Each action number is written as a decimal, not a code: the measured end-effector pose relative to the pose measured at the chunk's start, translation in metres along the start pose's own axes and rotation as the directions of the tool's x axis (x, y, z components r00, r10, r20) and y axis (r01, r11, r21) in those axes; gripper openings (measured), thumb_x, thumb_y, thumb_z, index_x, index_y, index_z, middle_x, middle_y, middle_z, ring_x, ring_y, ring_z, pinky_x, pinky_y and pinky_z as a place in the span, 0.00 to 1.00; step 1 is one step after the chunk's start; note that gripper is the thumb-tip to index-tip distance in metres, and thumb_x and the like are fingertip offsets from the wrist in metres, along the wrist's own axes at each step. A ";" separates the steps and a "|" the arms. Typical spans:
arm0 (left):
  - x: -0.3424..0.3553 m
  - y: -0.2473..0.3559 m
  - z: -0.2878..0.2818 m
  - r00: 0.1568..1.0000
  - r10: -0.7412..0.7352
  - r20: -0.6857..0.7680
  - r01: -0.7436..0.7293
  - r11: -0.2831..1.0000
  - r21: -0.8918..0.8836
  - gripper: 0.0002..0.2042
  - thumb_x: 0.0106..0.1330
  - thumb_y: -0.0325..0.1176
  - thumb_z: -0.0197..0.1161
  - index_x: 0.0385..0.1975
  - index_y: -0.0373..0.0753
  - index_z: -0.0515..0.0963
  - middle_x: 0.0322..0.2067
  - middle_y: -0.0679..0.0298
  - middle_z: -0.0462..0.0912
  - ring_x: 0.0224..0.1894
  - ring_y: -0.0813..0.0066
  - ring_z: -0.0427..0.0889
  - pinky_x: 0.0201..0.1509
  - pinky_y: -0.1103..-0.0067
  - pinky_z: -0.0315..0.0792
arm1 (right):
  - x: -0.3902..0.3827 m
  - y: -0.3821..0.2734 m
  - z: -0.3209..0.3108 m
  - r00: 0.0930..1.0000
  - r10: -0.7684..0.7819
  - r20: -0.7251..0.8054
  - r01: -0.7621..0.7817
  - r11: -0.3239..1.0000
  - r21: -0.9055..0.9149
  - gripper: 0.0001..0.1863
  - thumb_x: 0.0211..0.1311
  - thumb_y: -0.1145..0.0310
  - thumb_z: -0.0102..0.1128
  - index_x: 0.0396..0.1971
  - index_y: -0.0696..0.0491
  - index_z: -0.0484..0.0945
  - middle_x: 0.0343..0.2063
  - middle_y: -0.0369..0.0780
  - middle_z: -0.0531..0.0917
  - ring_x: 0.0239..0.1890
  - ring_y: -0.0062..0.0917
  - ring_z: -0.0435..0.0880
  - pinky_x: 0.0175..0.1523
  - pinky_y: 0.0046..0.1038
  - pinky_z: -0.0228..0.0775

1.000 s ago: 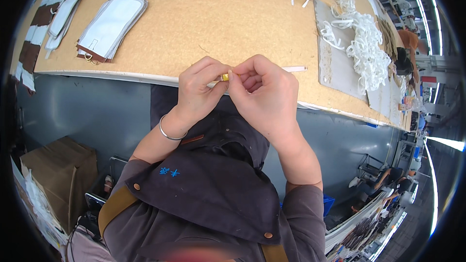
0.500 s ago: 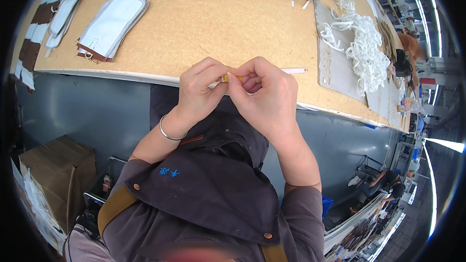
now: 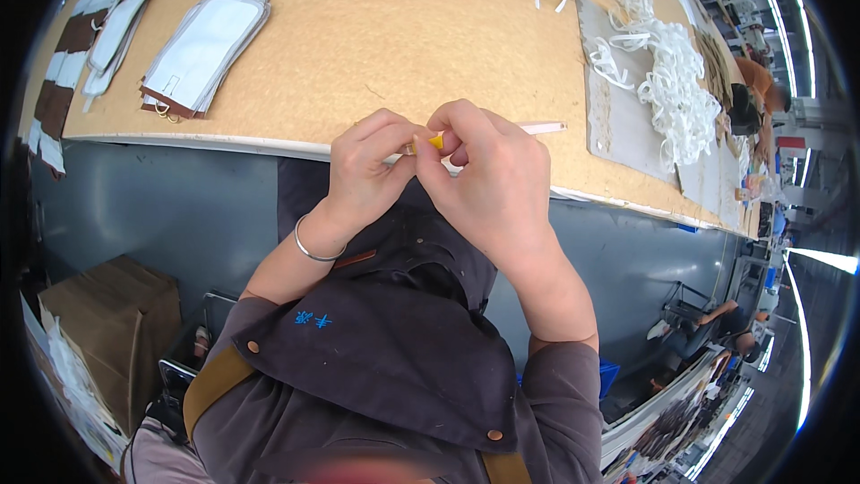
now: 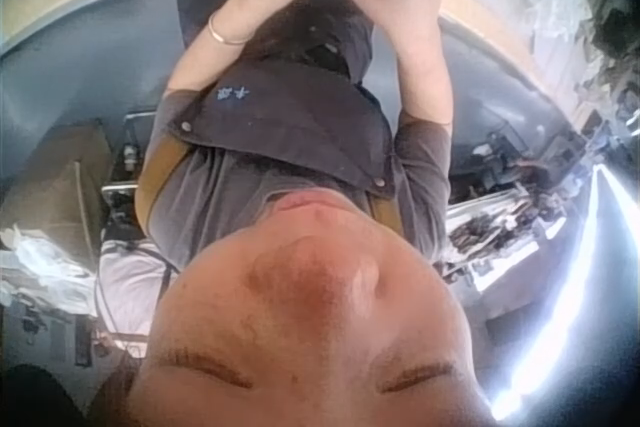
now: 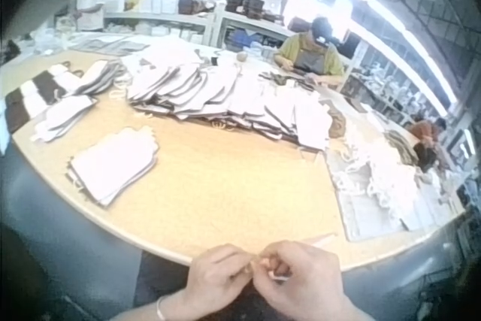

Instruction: The recorder aligns leather components and applies adhesive tape to the edges of a leather piece.

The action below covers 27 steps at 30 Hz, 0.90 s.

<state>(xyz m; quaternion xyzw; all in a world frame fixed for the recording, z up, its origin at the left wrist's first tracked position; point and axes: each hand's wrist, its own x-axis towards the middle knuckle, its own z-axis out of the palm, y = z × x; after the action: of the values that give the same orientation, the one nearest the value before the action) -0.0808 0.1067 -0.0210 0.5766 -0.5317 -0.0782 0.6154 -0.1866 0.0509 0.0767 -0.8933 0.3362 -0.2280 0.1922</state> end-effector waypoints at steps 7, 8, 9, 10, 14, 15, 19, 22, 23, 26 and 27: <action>0.001 0.001 -0.004 0.999 -0.047 0.020 0.047 0.998 -0.037 0.09 0.41 0.22 0.66 0.25 0.39 0.78 0.21 0.66 0.75 0.21 0.72 0.75 0.22 0.79 0.67 | 0.004 0.015 -0.010 1.000 0.027 -0.007 -0.027 0.999 0.027 0.13 0.38 0.67 0.71 0.25 0.51 0.75 0.16 0.34 0.75 0.19 0.22 0.76 0.25 0.22 0.66; 0.001 0.001 -0.005 0.999 -0.043 0.025 0.044 0.998 -0.036 0.09 0.41 0.22 0.66 0.25 0.39 0.78 0.21 0.66 0.75 0.21 0.72 0.75 0.22 0.79 0.67 | 0.006 0.019 -0.014 0.999 -0.021 -0.043 0.023 0.999 0.048 0.16 0.36 0.65 0.72 0.25 0.51 0.76 0.18 0.34 0.75 0.21 0.22 0.76 0.30 0.23 0.68; 0.002 0.001 -0.007 0.997 -0.062 0.047 0.066 0.993 -0.094 0.09 0.43 0.23 0.66 0.26 0.39 0.79 0.22 0.65 0.76 0.22 0.73 0.76 0.23 0.80 0.68 | 0.009 0.021 -0.018 0.999 -0.018 -0.048 0.021 0.999 0.050 0.16 0.36 0.65 0.72 0.25 0.51 0.76 0.18 0.34 0.75 0.21 0.22 0.76 0.30 0.23 0.68; 0.003 0.001 -0.008 0.994 -0.079 0.070 0.089 0.985 -0.151 0.09 0.45 0.23 0.67 0.28 0.38 0.79 0.22 0.65 0.77 0.23 0.75 0.77 0.24 0.81 0.68 | 0.012 0.022 -0.021 0.986 -0.153 -0.067 0.146 0.984 -0.100 0.15 0.36 0.66 0.72 0.27 0.51 0.77 0.21 0.33 0.78 0.25 0.23 0.77 0.38 0.26 0.66; 0.004 0.001 -0.015 0.982 -0.116 0.151 0.154 0.951 -0.268 0.08 0.48 0.24 0.67 0.30 0.37 0.79 0.23 0.64 0.77 0.23 0.77 0.77 0.25 0.83 0.69 | 0.005 0.045 -0.021 0.952 -0.196 0.234 0.230 0.965 -0.125 0.13 0.38 0.66 0.69 0.28 0.49 0.79 0.24 0.33 0.81 0.31 0.27 0.77 0.49 0.31 0.60; 0.005 0.002 -0.015 0.976 -0.138 0.166 0.180 0.945 -0.274 0.09 0.48 0.25 0.67 0.31 0.37 0.79 0.24 0.64 0.77 0.24 0.77 0.77 0.27 0.83 0.70 | 0.004 0.046 -0.021 0.955 -0.193 0.225 0.224 0.966 -0.125 0.13 0.38 0.66 0.69 0.28 0.49 0.79 0.24 0.33 0.81 0.31 0.27 0.77 0.49 0.31 0.60; 0.011 0.013 -0.012 0.974 -0.216 0.067 0.226 0.907 -0.355 0.12 0.47 0.27 0.69 0.33 0.37 0.79 0.25 0.64 0.78 0.28 0.75 0.78 0.32 0.81 0.71 | 0.002 0.041 -0.024 0.946 -0.231 0.228 0.275 0.944 -0.182 0.09 0.41 0.68 0.65 0.27 0.48 0.79 0.21 0.32 0.80 0.28 0.24 0.77 0.42 0.27 0.60; 0.017 0.015 -0.023 0.986 -0.123 0.110 0.153 0.935 -0.319 0.13 0.46 0.28 0.70 0.34 0.37 0.79 0.27 0.63 0.79 0.30 0.74 0.78 0.34 0.81 0.71 | 0.001 0.039 -0.026 0.951 -0.243 0.191 0.281 0.937 -0.209 0.08 0.41 0.68 0.65 0.25 0.47 0.79 0.20 0.31 0.79 0.26 0.23 0.76 0.40 0.26 0.59; 0.019 0.015 -0.027 0.986 -0.121 0.117 0.152 0.937 -0.315 0.13 0.46 0.28 0.70 0.34 0.37 0.79 0.27 0.63 0.79 0.30 0.74 0.78 0.34 0.81 0.71 | 0.000 0.039 -0.027 0.951 -0.259 0.168 0.292 0.932 -0.213 0.07 0.40 0.68 0.65 0.25 0.47 0.79 0.19 0.30 0.79 0.24 0.22 0.76 0.39 0.25 0.59; 0.021 0.014 -0.033 0.982 0.026 0.187 0.016 0.975 -0.224 0.13 0.46 0.27 0.69 0.34 0.37 0.79 0.27 0.63 0.79 0.29 0.73 0.78 0.32 0.81 0.71 | -0.003 0.038 -0.026 0.958 -0.258 0.128 0.282 0.930 -0.237 0.06 0.42 0.66 0.65 0.24 0.46 0.79 0.19 0.30 0.79 0.24 0.23 0.76 0.41 0.26 0.60; 0.020 0.014 -0.034 0.979 0.038 0.201 0.006 0.976 -0.216 0.13 0.46 0.25 0.69 0.34 0.36 0.79 0.28 0.61 0.79 0.30 0.73 0.78 0.33 0.81 0.71 | -0.003 0.037 -0.026 0.959 -0.256 0.124 0.279 0.931 -0.235 0.06 0.42 0.66 0.65 0.24 0.46 0.79 0.19 0.30 0.79 0.24 0.23 0.76 0.41 0.26 0.60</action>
<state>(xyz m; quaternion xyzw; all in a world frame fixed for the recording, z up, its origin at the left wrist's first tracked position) -0.0543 0.1183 0.0096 0.4911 -0.5851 -0.1890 0.6171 -0.2216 0.0224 0.0786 -0.9572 0.2285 -0.1669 0.0604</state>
